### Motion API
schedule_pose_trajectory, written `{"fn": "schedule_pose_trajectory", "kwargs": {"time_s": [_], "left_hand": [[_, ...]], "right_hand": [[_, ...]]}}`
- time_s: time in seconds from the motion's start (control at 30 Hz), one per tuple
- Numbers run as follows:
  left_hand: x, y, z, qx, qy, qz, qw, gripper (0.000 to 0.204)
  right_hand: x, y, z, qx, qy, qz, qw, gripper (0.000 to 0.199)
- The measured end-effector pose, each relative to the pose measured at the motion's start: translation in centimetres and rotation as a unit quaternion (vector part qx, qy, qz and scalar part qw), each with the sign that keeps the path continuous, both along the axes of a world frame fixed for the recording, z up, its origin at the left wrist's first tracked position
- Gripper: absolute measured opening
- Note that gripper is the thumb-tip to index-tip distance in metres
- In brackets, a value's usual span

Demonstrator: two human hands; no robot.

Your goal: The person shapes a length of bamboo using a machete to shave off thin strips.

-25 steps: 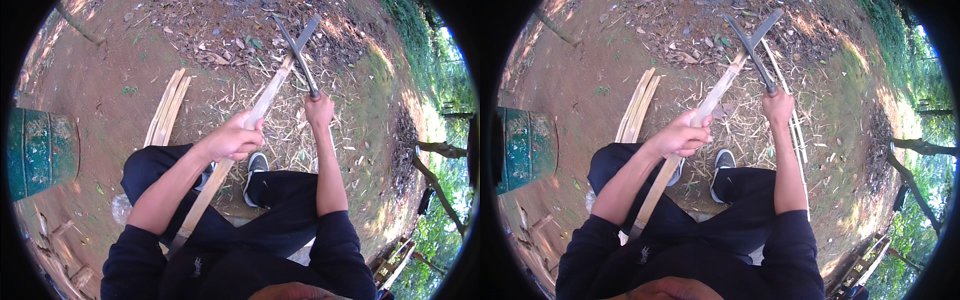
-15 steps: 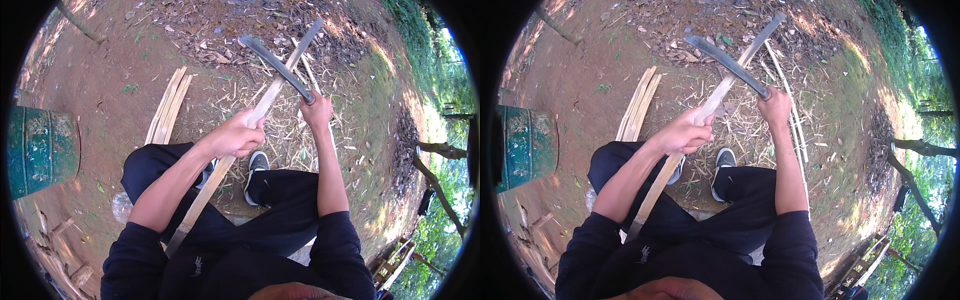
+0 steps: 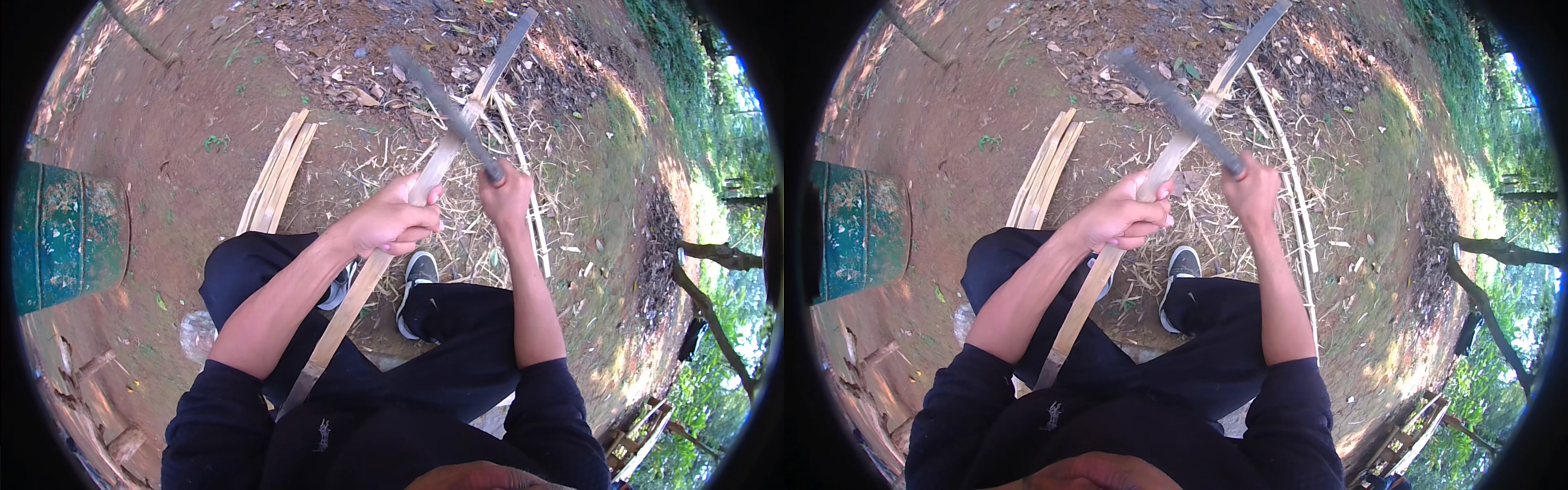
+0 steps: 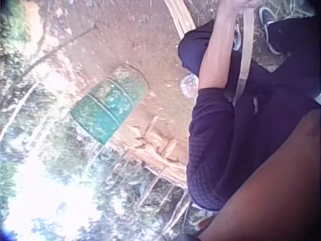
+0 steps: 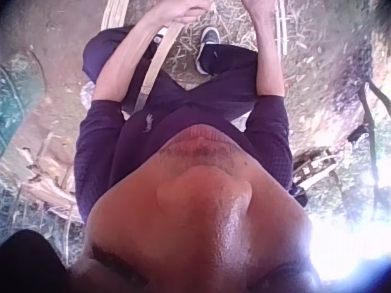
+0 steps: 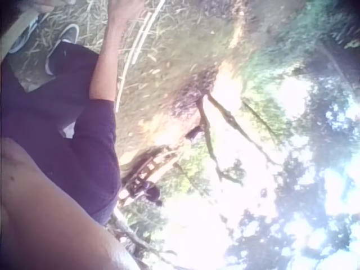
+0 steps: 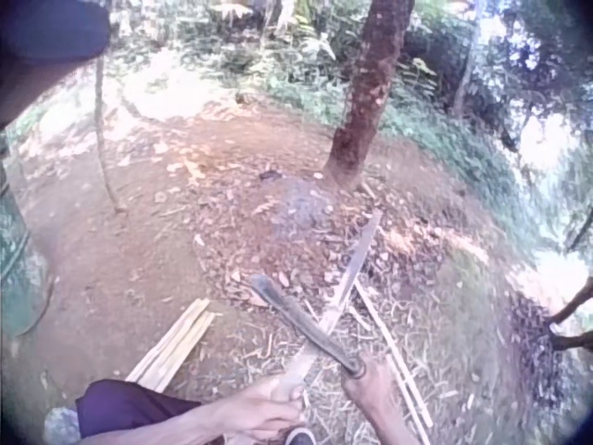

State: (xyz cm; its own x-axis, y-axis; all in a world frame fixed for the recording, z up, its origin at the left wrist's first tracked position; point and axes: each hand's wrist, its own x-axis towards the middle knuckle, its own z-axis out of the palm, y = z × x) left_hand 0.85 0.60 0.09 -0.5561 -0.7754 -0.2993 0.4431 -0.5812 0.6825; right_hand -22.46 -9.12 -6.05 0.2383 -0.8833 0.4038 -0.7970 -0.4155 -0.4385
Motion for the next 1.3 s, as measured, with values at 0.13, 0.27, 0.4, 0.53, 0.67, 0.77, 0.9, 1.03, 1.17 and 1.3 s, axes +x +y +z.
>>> {"fn": "schedule_pose_trajectory", "kwargs": {"time_s": [0.13,0.27,0.4,0.53,0.67,0.77,0.9,1.03,1.17,1.3], "left_hand": [[-0.5,0.0,0.0,0.000,-0.019,0.002,1.000,0.029],[-0.1,0.4,-0.2,0.007,-0.018,0.000,1.000,0.032],[-0.6,0.2,0.0,-0.012,-0.055,0.006,0.998,0.032],[-0.9,0.1,-0.5,-0.047,-0.105,0.000,0.993,0.032],[-0.3,0.1,-0.8,-0.031,-0.090,0.018,0.995,0.032],[-0.8,0.3,0.1,-0.029,-0.049,-0.003,0.998,0.033],[-0.1,0.4,0.2,0.007,-0.064,-0.007,0.998,0.034],[-0.1,0.6,0.0,0.007,-0.022,0.010,1.000,0.034],[-0.6,0.5,0.2,0.010,-0.038,-0.015,0.999,0.033],[0.3,0.7,-0.4,0.028,-0.026,-0.004,0.999,0.033]], "right_hand": [[0.7,0.4,-0.2,-0.113,0.045,0.112,0.986,0.013],[-1.0,-1.5,0.1,0.065,0.024,-0.043,0.997,0.014],[0.1,0.1,0.4,-0.040,0.071,0.076,0.994,0.019],[-1.6,-1.8,-0.4,-0.060,0.036,0.053,0.996,0.014],[0.7,-0.1,-0.1,0.084,0.083,-0.045,0.992,0.017],[-0.9,-1.1,-1.0,-0.023,0.031,0.036,0.999,0.014],[-1.8,-2.2,-0.8,-0.043,0.046,-0.022,0.998,0.011],[-1.0,-1.0,-0.1,0.003,0.046,-0.013,0.999,0.006],[-2.2,-2.0,-0.6,0.008,0.051,-0.025,0.998,0.010],[-1.9,-1.4,-1.3,-0.021,0.107,-0.036,0.993,0.011]]}}
